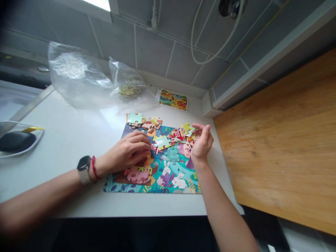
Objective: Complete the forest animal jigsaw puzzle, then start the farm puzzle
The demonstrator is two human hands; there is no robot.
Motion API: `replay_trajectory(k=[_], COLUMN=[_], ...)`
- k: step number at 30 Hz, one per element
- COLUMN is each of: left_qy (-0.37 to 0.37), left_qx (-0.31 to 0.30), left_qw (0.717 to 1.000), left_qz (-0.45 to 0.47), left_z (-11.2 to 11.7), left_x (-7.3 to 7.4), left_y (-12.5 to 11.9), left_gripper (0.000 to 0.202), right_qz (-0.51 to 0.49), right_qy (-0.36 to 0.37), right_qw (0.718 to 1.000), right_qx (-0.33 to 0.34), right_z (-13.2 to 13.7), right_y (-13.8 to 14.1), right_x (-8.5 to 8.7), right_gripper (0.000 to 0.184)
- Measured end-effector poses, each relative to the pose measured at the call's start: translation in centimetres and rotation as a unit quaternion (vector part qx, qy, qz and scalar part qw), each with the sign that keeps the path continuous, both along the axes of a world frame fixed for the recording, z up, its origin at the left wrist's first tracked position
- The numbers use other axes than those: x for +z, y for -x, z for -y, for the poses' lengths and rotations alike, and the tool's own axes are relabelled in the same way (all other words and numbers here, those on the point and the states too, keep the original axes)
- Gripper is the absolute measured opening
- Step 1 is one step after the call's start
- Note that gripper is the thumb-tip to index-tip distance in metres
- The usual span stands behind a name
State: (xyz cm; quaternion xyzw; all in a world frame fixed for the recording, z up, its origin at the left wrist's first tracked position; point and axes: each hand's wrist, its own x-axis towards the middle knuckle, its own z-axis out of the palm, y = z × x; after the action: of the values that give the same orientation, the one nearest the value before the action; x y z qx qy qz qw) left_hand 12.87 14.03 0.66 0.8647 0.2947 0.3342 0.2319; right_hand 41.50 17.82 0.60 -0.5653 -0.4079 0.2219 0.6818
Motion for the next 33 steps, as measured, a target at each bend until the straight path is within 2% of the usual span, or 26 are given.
replay_trajectory(k=[6,11,16,21,27,33], left_qy=[0.011,0.026,0.049,0.051,0.010,-0.038], left_qx=[0.019,0.038,0.046,0.064,0.066,0.216], left_qw=[0.999,0.996,0.993,0.988,0.990,0.971], left_qz=[0.041,0.073,0.099,0.132,0.128,0.099], left_z=[0.0,0.0,-0.1,0.1,-0.1,-0.6], left_x=[0.1,0.2,0.1,0.5,0.5,-0.4], left_y=[-0.2,-0.1,0.0,0.7,0.8,1.3], left_gripper=[0.013,0.014,0.015,0.011,0.011,0.012], right_qz=[0.029,0.139,0.213,0.238,0.215,0.143], right_qy=[0.022,0.031,0.024,0.009,-0.003,0.003], right_qw=[0.999,0.989,0.976,0.971,0.975,0.986], right_qx=[0.040,0.043,0.050,0.027,0.051,0.089], right_z=[0.5,1.5,1.9,1.5,1.8,2.1], right_y=[0.0,0.4,1.0,1.1,1.1,1.5], right_x=[-0.6,-0.8,-0.2,0.1,0.1,0.2], right_gripper=[0.060,0.054,0.054,0.061,0.060,0.062])
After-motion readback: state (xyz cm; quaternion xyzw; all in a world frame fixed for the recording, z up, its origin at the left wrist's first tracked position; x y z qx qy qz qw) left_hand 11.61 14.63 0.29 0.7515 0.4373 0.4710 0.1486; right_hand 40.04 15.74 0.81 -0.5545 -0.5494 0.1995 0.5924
